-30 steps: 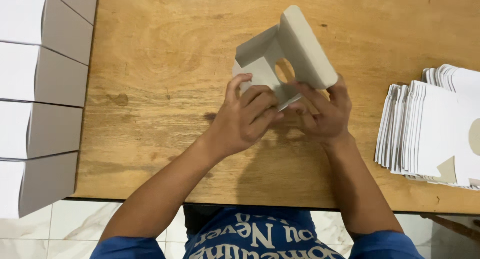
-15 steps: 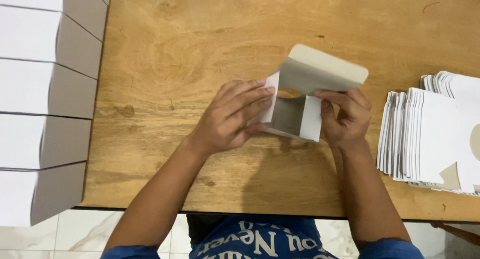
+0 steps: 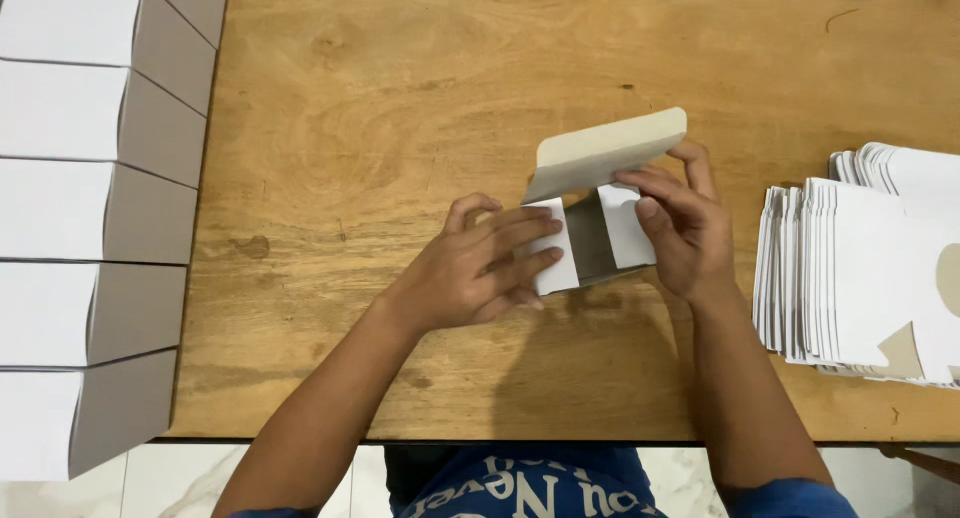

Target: The person folds flat white cardboard sheets into small boxes by hand, tucking flaps to form the structure. Completed boxes are stacked in a grid on the table.

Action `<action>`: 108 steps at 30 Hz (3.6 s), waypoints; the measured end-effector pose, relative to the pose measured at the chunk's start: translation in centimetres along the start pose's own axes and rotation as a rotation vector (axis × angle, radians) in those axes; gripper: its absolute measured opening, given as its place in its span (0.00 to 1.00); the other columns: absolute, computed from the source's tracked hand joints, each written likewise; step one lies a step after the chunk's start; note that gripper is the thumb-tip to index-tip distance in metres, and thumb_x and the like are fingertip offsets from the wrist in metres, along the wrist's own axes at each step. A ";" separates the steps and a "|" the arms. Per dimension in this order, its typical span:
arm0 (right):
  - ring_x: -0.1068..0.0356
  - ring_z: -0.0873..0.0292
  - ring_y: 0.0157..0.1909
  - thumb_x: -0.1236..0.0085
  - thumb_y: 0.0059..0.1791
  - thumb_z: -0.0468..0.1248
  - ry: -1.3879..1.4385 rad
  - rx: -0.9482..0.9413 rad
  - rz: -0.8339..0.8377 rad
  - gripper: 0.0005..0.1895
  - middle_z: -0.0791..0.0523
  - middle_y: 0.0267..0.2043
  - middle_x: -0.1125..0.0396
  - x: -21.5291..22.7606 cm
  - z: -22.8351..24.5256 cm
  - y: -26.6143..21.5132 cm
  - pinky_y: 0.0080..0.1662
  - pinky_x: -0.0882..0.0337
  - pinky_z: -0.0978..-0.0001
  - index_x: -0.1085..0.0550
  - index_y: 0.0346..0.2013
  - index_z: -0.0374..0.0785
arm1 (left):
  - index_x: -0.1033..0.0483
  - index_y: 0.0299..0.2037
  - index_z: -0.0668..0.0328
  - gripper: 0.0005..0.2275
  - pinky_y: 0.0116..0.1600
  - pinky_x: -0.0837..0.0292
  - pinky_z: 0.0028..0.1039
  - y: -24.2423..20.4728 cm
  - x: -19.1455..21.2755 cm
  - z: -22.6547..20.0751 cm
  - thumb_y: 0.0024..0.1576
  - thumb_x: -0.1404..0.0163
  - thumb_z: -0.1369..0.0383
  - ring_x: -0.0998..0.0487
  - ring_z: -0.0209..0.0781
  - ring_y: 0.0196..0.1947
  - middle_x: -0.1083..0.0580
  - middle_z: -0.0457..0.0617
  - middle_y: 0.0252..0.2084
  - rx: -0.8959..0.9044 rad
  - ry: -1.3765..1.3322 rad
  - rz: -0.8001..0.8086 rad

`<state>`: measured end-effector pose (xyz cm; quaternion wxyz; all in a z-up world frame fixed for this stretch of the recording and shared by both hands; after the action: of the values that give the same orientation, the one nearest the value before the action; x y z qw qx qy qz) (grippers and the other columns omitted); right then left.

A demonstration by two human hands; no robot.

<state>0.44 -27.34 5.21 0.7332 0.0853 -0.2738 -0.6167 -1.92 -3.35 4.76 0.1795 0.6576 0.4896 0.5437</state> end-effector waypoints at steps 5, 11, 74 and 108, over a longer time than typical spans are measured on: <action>0.36 0.43 0.51 0.48 0.51 0.39 -0.388 0.300 -0.087 0.13 0.47 0.48 0.46 -0.3 2.6 -0.2 0.55 0.34 0.47 0.26 0.40 0.28 | 0.23 0.42 0.54 0.10 0.51 0.41 0.40 -0.4 -1.2 0.7 0.57 0.51 0.61 0.26 0.45 0.49 0.27 0.47 0.44 -0.032 0.140 -0.042; 0.31 0.52 0.41 0.39 0.45 0.42 -0.656 0.526 -0.017 0.10 0.57 0.30 0.34 -4.3 3.7 -0.6 0.53 0.43 0.54 0.22 0.35 0.41 | 0.21 0.37 0.50 0.06 0.43 0.45 0.35 -0.3 -2.1 0.2 0.60 0.52 0.65 0.23 0.39 0.38 0.25 0.42 0.34 -0.087 0.291 -0.196; 0.37 0.41 0.50 0.54 0.51 0.49 -0.579 0.595 -0.098 0.20 0.45 0.49 0.40 -2.6 0.4 0.1 0.48 0.33 0.52 0.23 0.41 0.37 | 0.35 0.57 0.50 0.33 0.51 0.27 0.46 -2.9 -2.8 3.3 0.42 0.37 0.50 0.27 0.62 0.49 0.40 0.63 0.54 0.360 0.083 0.041; 0.34 0.44 0.46 0.57 0.47 0.59 -0.788 0.074 0.217 0.27 0.47 0.52 0.53 -4.4 1.4 2.8 0.47 0.28 0.57 0.34 0.52 0.46 | 0.43 0.63 0.47 0.34 0.58 0.30 0.48 0.0 1.4 7.1 0.46 0.40 0.58 0.32 0.71 0.54 0.44 0.67 0.56 0.343 -0.098 0.265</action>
<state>1.78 -22.26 6.38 0.6295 -0.1607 -0.5631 -0.5107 4.26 -0.12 3.05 0.0154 0.7627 0.4750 0.4387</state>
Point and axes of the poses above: each hand's wrist, its own y-axis towards the middle knuckle, its own x-axis out of the back of the hand, z = x × y, the point moved 1 cm from there along y, towards the middle knuckle
